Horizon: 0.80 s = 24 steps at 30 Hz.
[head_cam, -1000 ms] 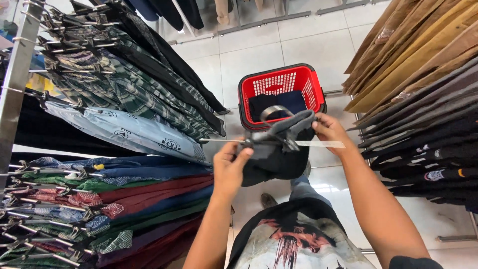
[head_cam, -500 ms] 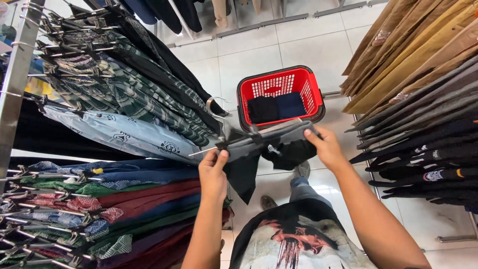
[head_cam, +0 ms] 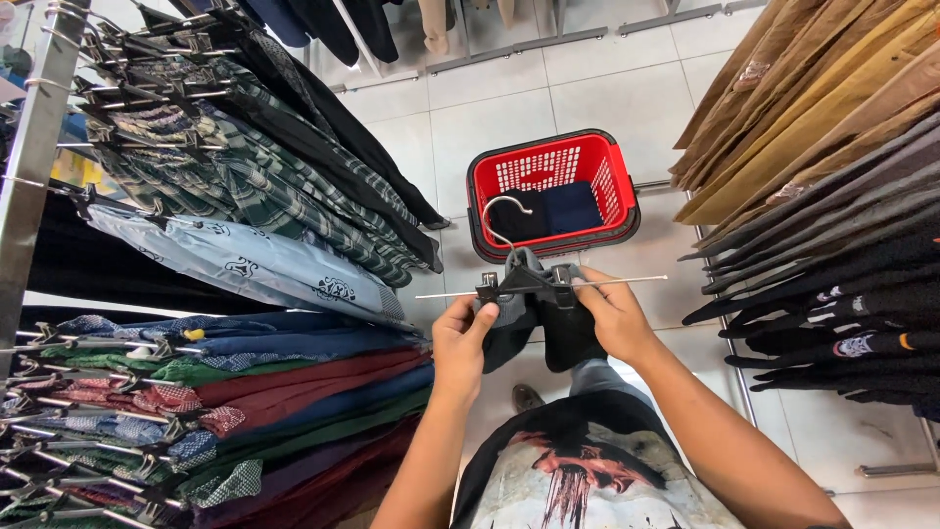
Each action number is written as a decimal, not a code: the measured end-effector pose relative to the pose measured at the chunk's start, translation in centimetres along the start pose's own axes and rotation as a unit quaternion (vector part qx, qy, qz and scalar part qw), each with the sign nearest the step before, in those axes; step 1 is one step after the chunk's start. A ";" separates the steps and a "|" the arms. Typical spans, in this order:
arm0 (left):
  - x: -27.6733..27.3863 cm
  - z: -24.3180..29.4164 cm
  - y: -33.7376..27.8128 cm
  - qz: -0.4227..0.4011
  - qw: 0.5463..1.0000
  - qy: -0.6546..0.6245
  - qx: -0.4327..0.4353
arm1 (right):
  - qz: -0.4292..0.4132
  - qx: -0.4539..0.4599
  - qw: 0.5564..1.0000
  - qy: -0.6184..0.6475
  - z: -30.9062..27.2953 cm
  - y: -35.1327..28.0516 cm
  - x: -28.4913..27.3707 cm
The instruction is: A person is taking pairs of pants out of a red shopping basket, attaching them to clip hangers, and hanging them onto a clothing rack.
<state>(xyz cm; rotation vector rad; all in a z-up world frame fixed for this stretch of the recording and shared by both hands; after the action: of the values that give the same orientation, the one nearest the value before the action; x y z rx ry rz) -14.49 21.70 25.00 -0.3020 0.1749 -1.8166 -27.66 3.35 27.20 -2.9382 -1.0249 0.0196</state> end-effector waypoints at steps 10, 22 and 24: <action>0.9 0.4 -0.8 0.013 1.000 0.022 0.004 | 0.021 -0.080 0.993 -0.089 -4.6 -1.3 0.3; 2.3 4.8 -5.2 0.041 0.839 0.182 0.511 | 0.027 -0.134 0.980 -0.146 -1.7 -1.4 -0.3; 3.2 5.3 -4.9 -0.082 0.845 0.213 0.483 | -0.014 -0.140 0.979 -0.148 -3.3 -1.9 0.3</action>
<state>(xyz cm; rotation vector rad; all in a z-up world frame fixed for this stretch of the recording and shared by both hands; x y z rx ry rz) -18.27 20.08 31.81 0.8287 -0.4784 -1.8852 -28.54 4.96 30.56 -3.2460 -1.1925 0.3496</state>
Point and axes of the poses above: each hand's wrist, its own y-axis towards the middle knuckle, its own x-axis out of the palm, z = x × y, the point moved 2 cm from there along y, towards the middle knuckle, and after that the axes turned 14 degrees about z, right-handed, at the moved point
